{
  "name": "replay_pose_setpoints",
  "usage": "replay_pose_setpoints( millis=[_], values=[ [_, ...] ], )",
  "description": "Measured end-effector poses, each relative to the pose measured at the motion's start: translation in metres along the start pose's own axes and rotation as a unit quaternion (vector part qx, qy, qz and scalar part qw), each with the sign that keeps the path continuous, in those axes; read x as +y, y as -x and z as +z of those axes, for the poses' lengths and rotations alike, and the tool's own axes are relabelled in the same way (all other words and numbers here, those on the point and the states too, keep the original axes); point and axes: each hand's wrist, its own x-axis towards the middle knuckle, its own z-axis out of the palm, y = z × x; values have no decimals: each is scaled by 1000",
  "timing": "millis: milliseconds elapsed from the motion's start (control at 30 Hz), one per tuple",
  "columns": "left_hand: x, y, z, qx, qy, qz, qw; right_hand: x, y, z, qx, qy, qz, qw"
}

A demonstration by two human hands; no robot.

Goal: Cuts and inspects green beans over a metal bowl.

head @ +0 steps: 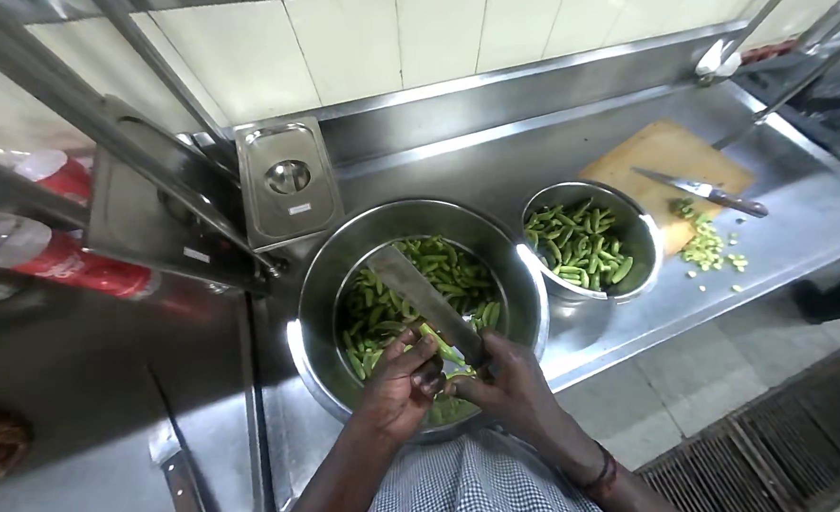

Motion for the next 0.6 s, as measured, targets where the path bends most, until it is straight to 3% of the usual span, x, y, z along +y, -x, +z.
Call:
replay_pose_setpoints(
  millis=[200,467,600],
  values=[
    [-7,2,4,-9,6,-44,999,-1,-1,2,8,15,2,1000],
    [2,-12,2,79,-50,31,995,9,2,-11,13,32,27,999],
    [7,-18,8,82,-58,-1,995,15,5,-30,32,90,48,994]
  ],
)
